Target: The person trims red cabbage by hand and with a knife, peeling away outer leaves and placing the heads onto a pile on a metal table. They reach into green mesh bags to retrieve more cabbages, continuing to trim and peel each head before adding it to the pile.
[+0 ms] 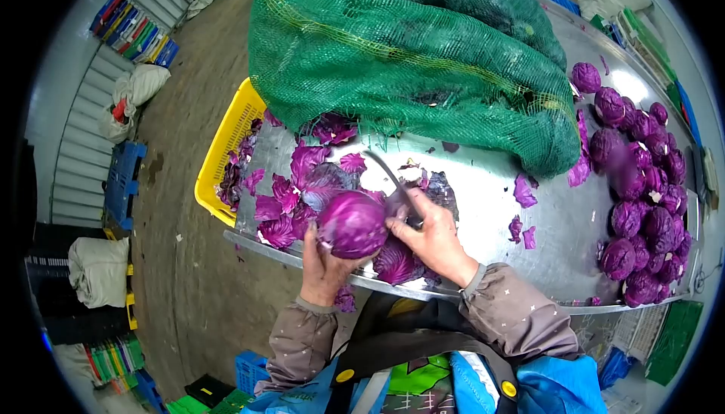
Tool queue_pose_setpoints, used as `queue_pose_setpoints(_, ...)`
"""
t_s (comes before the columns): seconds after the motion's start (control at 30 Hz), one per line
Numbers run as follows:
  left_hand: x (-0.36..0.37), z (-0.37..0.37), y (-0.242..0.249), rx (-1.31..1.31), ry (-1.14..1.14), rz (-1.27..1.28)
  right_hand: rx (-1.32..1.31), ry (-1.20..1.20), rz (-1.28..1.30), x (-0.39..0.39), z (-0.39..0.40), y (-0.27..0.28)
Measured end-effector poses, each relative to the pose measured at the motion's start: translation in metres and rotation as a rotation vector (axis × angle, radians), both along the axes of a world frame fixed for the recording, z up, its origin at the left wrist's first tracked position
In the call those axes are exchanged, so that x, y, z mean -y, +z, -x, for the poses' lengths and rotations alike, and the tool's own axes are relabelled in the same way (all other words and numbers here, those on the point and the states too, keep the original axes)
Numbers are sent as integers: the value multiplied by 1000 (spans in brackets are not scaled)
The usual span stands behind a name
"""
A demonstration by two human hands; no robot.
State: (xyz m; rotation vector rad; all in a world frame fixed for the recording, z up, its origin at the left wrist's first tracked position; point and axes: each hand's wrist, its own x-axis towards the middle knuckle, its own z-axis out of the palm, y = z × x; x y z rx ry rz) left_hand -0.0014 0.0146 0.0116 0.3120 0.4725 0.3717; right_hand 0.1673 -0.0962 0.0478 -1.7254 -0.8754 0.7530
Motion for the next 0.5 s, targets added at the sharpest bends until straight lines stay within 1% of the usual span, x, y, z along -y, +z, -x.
queue_pose_setpoints(0.03, 0, 1, -4, -176, -35, -163, -1, 44, -13, 0, 3, -5)
queue_pose_setpoints(0.07, 5, 5, -18, -279, -7, -240, 49, 87, 28, 0, 5, -7)
queue_pose_setpoints(0.1, 11, 3, -25, -281, -14, -235, -1, 89, 45, 0, 6, -17)
queue_pose_setpoints(0.17, 22, -6, -38, -479, -15, -745, -33, 77, 170, 7, 1, -36)
queue_pose_setpoints(0.2, 18, -12, -40, -619, 18, -1005, -29, 71, 177, 10, -3, -36)
queue_pose_setpoints(0.23, 20, -15, -39, -612, 16, -1003, 24, 97, 219, 12, -6, -34)
queue_pose_setpoints(0.3, 21, -21, -28, -822, 3, -1423, 72, 118, 259, 16, -9, -33)
queue_pose_setpoints(0.33, 20, -26, -28, -833, 58, -1621, 217, 104, 188, 19, -10, -33)
queue_pose_setpoints(0.37, 18, -30, -28, -832, 59, -1625, 362, 90, 115, 20, -10, -32)
queue_pose_setpoints(0.43, 18, -39, -30, -740, 126, -1638, 412, 90, 63, 24, -4, -18)
queue_pose_setpoints(0.5, 18, -45, -32, -717, 141, -1621, 474, 131, 235, 29, 4, -6)
